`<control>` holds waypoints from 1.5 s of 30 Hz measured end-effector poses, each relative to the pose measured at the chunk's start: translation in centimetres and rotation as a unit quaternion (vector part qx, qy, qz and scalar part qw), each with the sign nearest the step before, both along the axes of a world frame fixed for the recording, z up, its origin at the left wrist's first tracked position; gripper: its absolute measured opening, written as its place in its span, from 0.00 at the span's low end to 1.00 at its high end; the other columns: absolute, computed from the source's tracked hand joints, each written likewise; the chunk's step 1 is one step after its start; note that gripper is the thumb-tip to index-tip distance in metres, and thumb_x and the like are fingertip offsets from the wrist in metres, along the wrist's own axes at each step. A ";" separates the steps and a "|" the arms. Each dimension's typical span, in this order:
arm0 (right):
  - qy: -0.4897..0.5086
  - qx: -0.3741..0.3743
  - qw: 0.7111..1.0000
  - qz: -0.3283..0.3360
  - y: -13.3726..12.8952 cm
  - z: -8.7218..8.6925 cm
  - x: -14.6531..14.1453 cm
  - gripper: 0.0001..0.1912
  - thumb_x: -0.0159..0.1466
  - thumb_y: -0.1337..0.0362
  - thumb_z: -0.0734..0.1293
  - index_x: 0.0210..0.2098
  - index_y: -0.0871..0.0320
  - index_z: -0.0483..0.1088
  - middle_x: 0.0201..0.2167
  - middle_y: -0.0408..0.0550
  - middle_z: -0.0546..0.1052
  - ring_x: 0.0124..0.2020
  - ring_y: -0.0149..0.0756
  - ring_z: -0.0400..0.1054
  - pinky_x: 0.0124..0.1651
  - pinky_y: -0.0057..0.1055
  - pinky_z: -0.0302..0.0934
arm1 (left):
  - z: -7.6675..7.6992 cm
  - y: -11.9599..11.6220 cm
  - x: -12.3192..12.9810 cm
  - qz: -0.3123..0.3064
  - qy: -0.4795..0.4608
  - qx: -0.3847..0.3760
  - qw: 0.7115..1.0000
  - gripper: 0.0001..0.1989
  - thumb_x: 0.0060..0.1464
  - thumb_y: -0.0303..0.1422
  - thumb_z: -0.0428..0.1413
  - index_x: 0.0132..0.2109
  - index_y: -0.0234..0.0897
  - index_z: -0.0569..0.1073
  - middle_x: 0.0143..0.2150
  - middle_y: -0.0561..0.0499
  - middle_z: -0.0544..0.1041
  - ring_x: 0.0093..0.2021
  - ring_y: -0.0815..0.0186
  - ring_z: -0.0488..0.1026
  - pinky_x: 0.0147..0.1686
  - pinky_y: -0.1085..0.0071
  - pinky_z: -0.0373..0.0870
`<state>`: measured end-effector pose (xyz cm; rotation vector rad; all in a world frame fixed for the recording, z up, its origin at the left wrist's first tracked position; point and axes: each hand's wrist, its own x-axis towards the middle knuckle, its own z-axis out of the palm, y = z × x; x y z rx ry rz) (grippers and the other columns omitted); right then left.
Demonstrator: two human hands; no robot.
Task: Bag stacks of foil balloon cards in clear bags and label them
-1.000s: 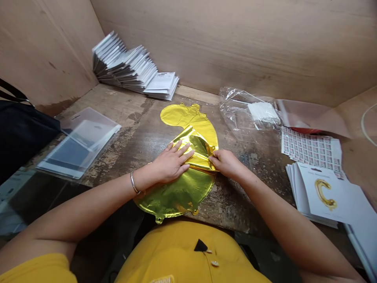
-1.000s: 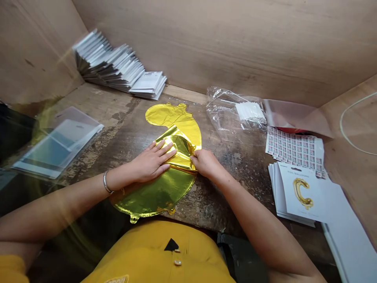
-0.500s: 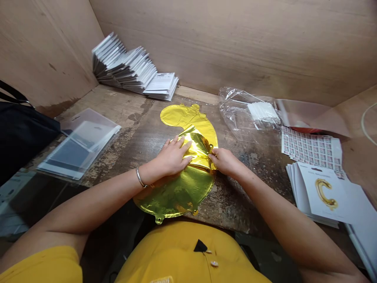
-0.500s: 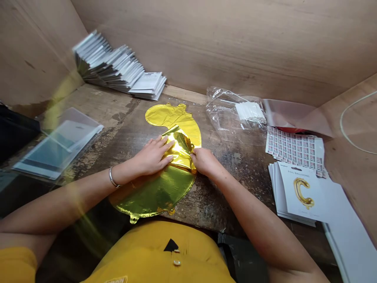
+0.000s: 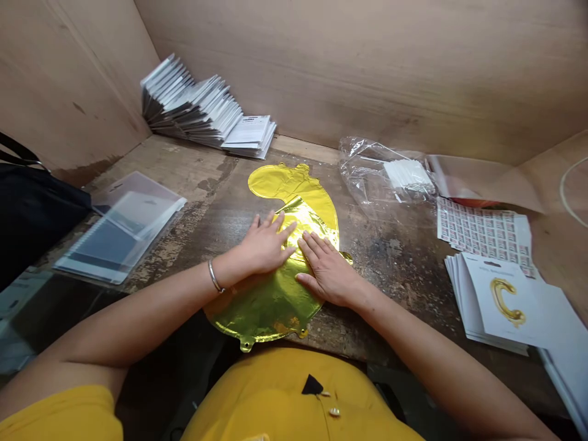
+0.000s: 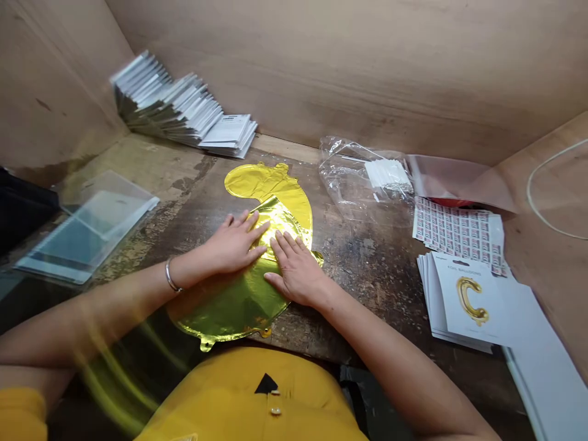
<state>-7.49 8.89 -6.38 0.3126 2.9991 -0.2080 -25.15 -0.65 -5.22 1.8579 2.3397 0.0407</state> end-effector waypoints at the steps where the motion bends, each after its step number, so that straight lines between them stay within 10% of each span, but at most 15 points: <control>1: 0.000 -0.001 1.000 -0.006 0.0 -0.2 0.0 0.40 0.68 0.45 0.55 0.68 0.68 0.48 0.70 0.61 0.47 0.71 0.49 0.38 0.69 0.49 0.40 | 0.3 0.5 -0.4 0.018 0.009 0.010 1.000 0.31 0.64 0.45 0.43 0.69 0.35 0.53 0.71 0.36 0.51 0.70 0.43 0.46 0.63 0.41 0.46; 6: -0.002 -0.003 1.000 -0.017 -0.1 0.3 0.0 0.40 0.68 0.47 0.56 0.68 0.70 0.47 0.70 0.62 0.45 0.71 0.52 0.38 0.70 0.49 0.39 | 0.1 4.1 -2.8 -0.122 0.015 0.031 0.992 0.28 0.66 0.42 0.39 0.69 0.37 0.51 0.72 0.44 0.49 0.71 0.52 0.42 0.66 0.45 0.38; 9: 0.004 -0.009 1.000 -0.016 -0.2 0.5 0.0 0.39 0.68 0.47 0.56 0.68 0.69 0.48 0.70 0.62 0.47 0.70 0.51 0.39 0.69 0.49 0.40 | -0.2 5.0 -4.0 -0.057 0.026 0.015 0.998 0.28 0.66 0.40 0.39 0.69 0.33 0.53 0.71 0.41 0.51 0.71 0.49 0.44 0.65 0.41 0.37; 11: 0.013 -0.013 1.000 -0.014 -0.2 0.4 0.1 0.39 0.68 0.48 0.56 0.68 0.69 0.48 0.69 0.62 0.47 0.70 0.50 0.39 0.69 0.49 0.41 | -0.1 4.5 -4.0 -0.007 0.052 0.063 0.997 0.28 0.66 0.36 0.39 0.69 0.30 0.53 0.71 0.39 0.50 0.71 0.49 0.42 0.66 0.42 0.34; 16: 0.031 -0.009 0.999 -0.016 -0.1 0.0 0.2 0.39 0.68 0.47 0.56 0.68 0.69 0.49 0.69 0.63 0.47 0.71 0.50 0.39 0.69 0.50 0.40 | -0.2 1.8 -2.5 -0.106 0.023 0.049 0.993 0.29 0.65 0.41 0.41 0.69 0.36 0.52 0.72 0.43 0.48 0.72 0.51 0.41 0.66 0.45 0.38; 21: 0.021 -0.021 0.999 -0.018 -0.2 0.1 0.1 0.39 0.68 0.47 0.56 0.68 0.68 0.48 0.70 0.61 0.46 0.71 0.50 0.38 0.69 0.49 0.39 | 0.1 0.8 -2.6 0.029 0.039 0.058 0.997 0.29 0.66 0.39 0.40 0.69 0.31 0.52 0.72 0.39 0.47 0.71 0.47 0.41 0.65 0.43 0.38; 26: 0.026 -0.038 0.999 -0.022 0.0 0.3 0.1 0.39 0.67 0.48 0.58 0.67 0.70 0.50 0.69 0.63 0.47 0.71 0.51 0.39 0.69 0.51 0.39 | -0.3 -0.4 -0.8 -0.102 -0.004 0.014 0.995 0.28 0.66 0.40 0.39 0.70 0.36 0.51 0.72 0.44 0.49 0.71 0.53 0.44 0.67 0.48 0.40; 37: 0.039 0.039 0.998 -0.023 0.4 2.8 0.9 0.18 0.66 0.75 0.57 0.51 0.65 0.71 0.53 0.61 0.74 0.54 0.45 0.68 0.58 0.39 0.61 | -1.3 -0.9 -0.7 -0.096 -0.033 0.031 0.994 0.27 0.66 0.38 0.40 0.69 0.34 0.53 0.72 0.43 0.50 0.71 0.50 0.45 0.65 0.44 0.43; 45: -0.063 0.032 0.990 -0.126 -5.6 5.8 2.4 0.18 0.65 0.77 0.55 0.50 0.70 0.71 0.40 0.62 0.78 0.39 0.48 0.74 0.40 0.39 0.68 | -0.3 -3.6 4.5 -0.209 -0.047 0.198 0.956 0.10 0.63 0.30 0.48 0.38 0.32 0.73 0.35 0.44 0.75 0.36 0.61 0.71 0.37 0.64 0.72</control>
